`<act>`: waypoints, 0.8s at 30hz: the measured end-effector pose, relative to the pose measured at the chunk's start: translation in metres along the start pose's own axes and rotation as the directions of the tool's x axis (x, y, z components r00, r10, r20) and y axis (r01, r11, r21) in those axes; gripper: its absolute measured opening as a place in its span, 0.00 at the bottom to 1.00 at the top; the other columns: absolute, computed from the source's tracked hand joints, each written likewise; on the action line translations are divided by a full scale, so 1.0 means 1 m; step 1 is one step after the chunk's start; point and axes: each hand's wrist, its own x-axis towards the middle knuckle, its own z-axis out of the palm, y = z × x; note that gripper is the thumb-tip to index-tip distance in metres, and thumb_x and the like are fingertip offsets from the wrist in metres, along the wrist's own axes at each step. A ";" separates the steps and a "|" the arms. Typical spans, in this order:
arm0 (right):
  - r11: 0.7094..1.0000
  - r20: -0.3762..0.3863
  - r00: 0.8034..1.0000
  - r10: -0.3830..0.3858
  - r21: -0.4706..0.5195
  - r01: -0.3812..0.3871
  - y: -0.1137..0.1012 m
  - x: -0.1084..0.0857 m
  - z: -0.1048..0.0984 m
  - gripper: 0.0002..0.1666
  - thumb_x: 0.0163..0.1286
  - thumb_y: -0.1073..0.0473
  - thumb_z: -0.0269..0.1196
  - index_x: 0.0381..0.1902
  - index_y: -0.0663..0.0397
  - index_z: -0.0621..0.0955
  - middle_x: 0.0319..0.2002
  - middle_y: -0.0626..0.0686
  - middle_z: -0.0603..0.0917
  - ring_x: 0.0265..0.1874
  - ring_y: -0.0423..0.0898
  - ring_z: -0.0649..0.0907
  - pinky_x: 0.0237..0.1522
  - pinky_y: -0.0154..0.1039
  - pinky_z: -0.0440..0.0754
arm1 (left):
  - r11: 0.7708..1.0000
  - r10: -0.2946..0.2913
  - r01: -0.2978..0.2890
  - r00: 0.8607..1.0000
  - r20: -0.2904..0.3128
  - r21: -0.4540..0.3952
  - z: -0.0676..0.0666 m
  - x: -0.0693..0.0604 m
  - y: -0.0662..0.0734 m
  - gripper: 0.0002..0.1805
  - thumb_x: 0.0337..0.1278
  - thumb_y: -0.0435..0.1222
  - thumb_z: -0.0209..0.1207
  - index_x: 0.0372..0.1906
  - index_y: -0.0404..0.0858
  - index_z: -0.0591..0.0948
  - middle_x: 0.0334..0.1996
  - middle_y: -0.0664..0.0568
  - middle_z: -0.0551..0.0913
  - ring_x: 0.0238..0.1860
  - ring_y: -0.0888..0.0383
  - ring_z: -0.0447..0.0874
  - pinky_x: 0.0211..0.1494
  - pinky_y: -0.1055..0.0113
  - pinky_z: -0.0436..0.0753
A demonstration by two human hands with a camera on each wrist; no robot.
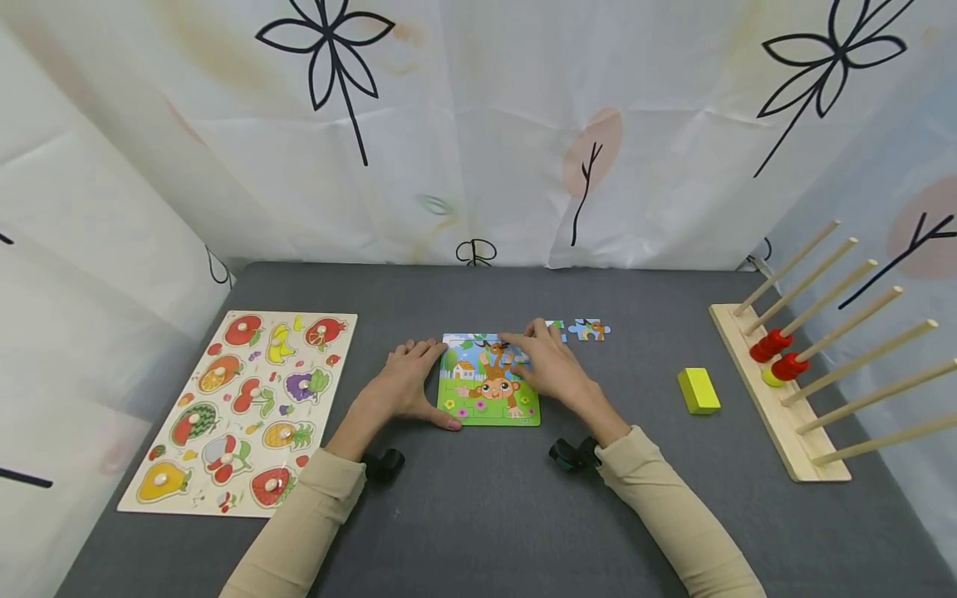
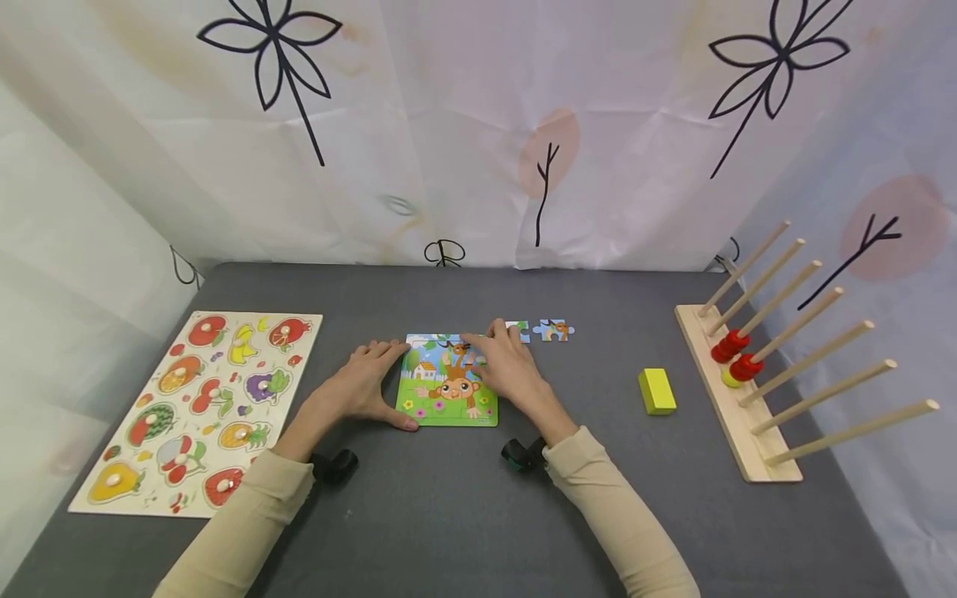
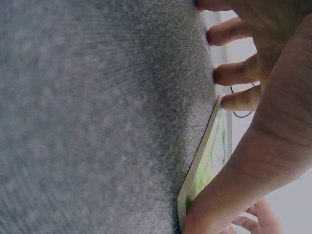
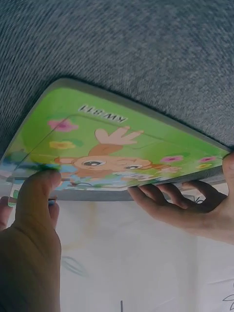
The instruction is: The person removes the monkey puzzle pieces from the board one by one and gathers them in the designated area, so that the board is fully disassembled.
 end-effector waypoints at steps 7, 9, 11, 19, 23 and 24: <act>0.999 0.026 0.999 0.022 -0.034 -0.021 0.002 0.003 -0.005 0.33 0.70 0.64 0.68 0.71 0.43 0.77 0.54 0.60 0.73 0.47 0.54 0.70 0.30 0.36 0.69 | 1.000 0.004 -0.004 1.000 0.002 -0.002 -0.001 -0.001 0.001 0.72 0.29 0.68 0.78 0.80 0.38 0.59 0.79 0.36 0.61 0.79 0.29 0.55 0.78 0.31 0.60; 0.999 0.032 0.999 0.015 -0.049 -0.014 0.003 0.003 -0.006 0.33 0.70 0.67 0.67 0.71 0.42 0.77 0.53 0.60 0.74 0.45 0.54 0.69 0.30 0.36 0.68 | 1.000 0.005 -0.005 1.000 0.001 0.000 -0.001 -0.001 0.001 0.72 0.30 0.68 0.78 0.80 0.38 0.59 0.79 0.36 0.61 0.79 0.29 0.55 0.78 0.31 0.60; 0.998 0.036 0.999 0.009 -0.062 -0.007 0.003 0.003 -0.007 0.34 0.69 0.69 0.66 0.71 0.42 0.77 0.53 0.60 0.74 0.44 0.53 0.69 0.30 0.36 0.67 | 1.000 0.005 -0.005 1.000 0.002 0.001 -0.001 -0.001 0.001 0.72 0.29 0.68 0.78 0.80 0.38 0.59 0.78 0.36 0.61 0.79 0.29 0.55 0.77 0.31 0.60; 0.993 0.008 1.000 -0.027 -0.115 0.028 0.003 0.002 -0.008 0.33 0.69 0.70 0.66 0.70 0.43 0.78 0.51 0.59 0.75 0.42 0.53 0.69 0.30 0.35 0.65 | 1.000 0.009 -0.009 1.000 -0.003 0.000 -0.001 -0.001 0.001 0.72 0.29 0.67 0.78 0.80 0.38 0.59 0.78 0.36 0.61 0.79 0.28 0.55 0.77 0.31 0.60; 0.990 -0.018 0.998 -0.066 -0.122 0.064 0.005 -0.001 -0.008 0.32 0.70 0.68 0.66 0.69 0.46 0.78 0.50 0.60 0.76 0.41 0.53 0.70 0.30 0.35 0.66 | 1.000 0.010 -0.010 1.000 -0.003 -0.001 -0.001 -0.001 0.000 0.72 0.29 0.67 0.78 0.80 0.38 0.59 0.79 0.36 0.61 0.79 0.28 0.55 0.77 0.30 0.60; 0.990 -0.024 0.997 -0.076 -0.122 0.072 0.006 -0.001 -0.009 0.31 0.70 0.68 0.66 0.69 0.46 0.78 0.50 0.60 0.76 0.40 0.53 0.70 0.31 0.36 0.66 | 1.000 0.010 -0.010 1.000 -0.003 -0.002 -0.001 -0.001 0.000 0.72 0.29 0.67 0.78 0.80 0.38 0.59 0.79 0.36 0.61 0.79 0.28 0.55 0.77 0.30 0.60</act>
